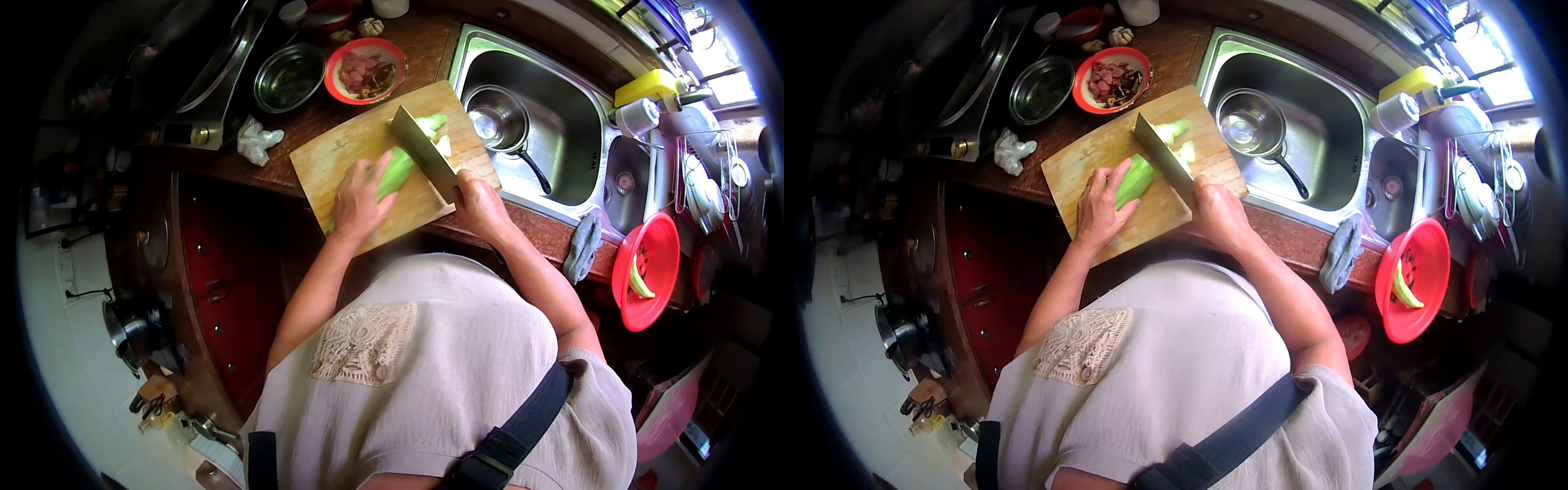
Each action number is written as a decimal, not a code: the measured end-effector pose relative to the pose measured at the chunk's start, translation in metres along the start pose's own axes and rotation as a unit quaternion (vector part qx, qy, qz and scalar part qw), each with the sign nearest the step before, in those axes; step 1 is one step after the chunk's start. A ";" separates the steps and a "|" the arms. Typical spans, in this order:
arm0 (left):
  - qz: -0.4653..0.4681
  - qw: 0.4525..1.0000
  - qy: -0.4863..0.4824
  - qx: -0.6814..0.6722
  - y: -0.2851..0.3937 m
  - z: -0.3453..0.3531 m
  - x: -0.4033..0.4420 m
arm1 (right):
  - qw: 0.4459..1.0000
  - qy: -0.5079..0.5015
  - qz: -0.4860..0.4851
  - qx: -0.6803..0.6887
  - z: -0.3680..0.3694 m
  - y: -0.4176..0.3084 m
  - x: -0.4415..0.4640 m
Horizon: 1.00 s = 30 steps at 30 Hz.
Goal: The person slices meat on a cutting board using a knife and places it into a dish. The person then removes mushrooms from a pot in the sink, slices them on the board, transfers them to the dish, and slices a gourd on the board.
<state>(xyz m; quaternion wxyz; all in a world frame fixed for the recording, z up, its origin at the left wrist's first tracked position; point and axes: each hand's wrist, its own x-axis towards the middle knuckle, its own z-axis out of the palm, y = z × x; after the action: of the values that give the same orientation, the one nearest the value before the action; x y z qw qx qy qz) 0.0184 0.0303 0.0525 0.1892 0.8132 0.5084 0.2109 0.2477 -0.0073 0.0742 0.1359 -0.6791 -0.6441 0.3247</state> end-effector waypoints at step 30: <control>0.007 0.995 0.004 0.102 0.005 0.007 -0.001 | 0.994 -0.031 -0.046 -0.093 0.008 -0.017 -0.001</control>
<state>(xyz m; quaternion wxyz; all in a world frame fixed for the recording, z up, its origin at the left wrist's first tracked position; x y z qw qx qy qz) 0.0254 0.0272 0.0494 0.1014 0.8309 0.5223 0.1626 0.2292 -0.0079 0.0783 0.0667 -0.6481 -0.7060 0.2777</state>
